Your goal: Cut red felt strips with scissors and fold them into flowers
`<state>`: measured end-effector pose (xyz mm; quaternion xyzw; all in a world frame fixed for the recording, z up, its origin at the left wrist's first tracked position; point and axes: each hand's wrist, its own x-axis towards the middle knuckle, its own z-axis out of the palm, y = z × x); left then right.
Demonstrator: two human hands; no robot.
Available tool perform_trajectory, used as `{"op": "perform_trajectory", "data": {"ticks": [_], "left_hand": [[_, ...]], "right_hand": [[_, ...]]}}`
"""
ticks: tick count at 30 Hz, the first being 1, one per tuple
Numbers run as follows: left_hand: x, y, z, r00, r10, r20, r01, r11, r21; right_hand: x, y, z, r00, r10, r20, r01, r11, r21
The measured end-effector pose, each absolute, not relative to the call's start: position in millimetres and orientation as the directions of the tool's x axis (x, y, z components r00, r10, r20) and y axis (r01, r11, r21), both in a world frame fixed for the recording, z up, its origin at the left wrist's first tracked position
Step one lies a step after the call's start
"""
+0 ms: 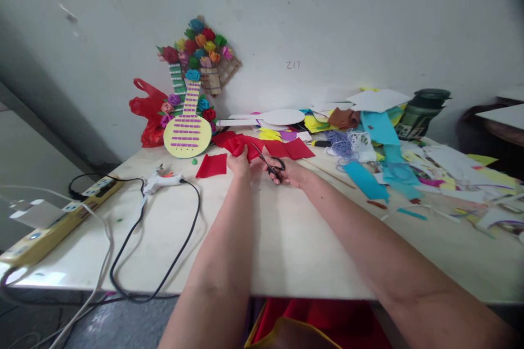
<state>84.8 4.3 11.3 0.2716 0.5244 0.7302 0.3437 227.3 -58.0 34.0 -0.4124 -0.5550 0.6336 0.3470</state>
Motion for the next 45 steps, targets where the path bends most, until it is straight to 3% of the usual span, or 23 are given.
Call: {"op": "perform_trajectory", "data": {"ticks": [19,30,45], "left_hand": [[81.0,1.2,13.1,-0.608,0.794,0.014,-0.204,-0.173,0.964],[90.3,-6.6,18.4,-0.521,0.853,0.021,-0.355,-0.239,0.904],[91.1,-4.9,16.1,-0.518,0.855,0.011,-0.355,-0.227,0.907]], "right_hand": [[223.9,-62.2,38.3,-0.347,0.931,-0.113,-0.028,-0.131,-0.991],[230.2,-55.1,30.9,-0.400,0.909,-0.112,0.010,-0.118,-0.993],[226.0,-54.5,27.7,-0.368,0.924,-0.106,-0.011,-0.118,-0.993]]}}
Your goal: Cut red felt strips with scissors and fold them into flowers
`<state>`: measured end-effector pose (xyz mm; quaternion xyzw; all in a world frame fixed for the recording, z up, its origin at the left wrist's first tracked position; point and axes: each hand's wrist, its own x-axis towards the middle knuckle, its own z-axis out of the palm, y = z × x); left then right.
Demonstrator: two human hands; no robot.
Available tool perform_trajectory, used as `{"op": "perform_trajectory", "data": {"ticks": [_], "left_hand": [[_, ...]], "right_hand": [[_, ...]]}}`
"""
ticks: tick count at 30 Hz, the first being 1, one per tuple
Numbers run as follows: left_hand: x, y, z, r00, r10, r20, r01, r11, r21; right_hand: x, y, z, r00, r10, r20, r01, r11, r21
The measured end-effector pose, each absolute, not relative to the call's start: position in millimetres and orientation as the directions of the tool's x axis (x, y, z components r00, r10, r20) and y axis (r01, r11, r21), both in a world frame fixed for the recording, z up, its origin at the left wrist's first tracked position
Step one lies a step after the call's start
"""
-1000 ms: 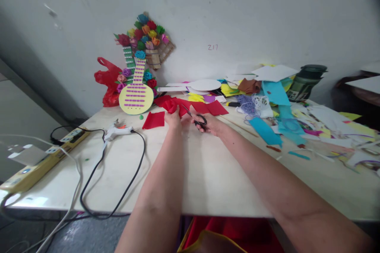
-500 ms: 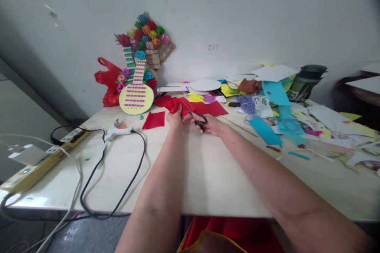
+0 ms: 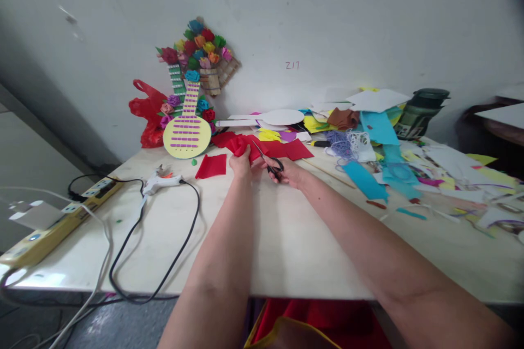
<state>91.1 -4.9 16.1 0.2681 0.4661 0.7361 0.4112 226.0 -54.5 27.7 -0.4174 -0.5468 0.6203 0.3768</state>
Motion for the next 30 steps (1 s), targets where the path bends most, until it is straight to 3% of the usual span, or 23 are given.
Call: {"op": "perform_trajectory", "data": {"ticks": [11,30], "left_hand": [[90.3,-1.2,13.0,-0.528,0.848,0.043,-0.309,-0.239,0.921],[89.8,-4.7,20.0,-0.526,0.850,-0.035,-0.371,-0.192,0.909]], "right_hand": [[224.3,-54.9,27.9,-0.353,0.930,-0.097,-0.018,-0.111,-0.994],[216.4,-60.6,31.9,-0.300,0.953,-0.049,-0.035,-0.063,-0.997]]}}
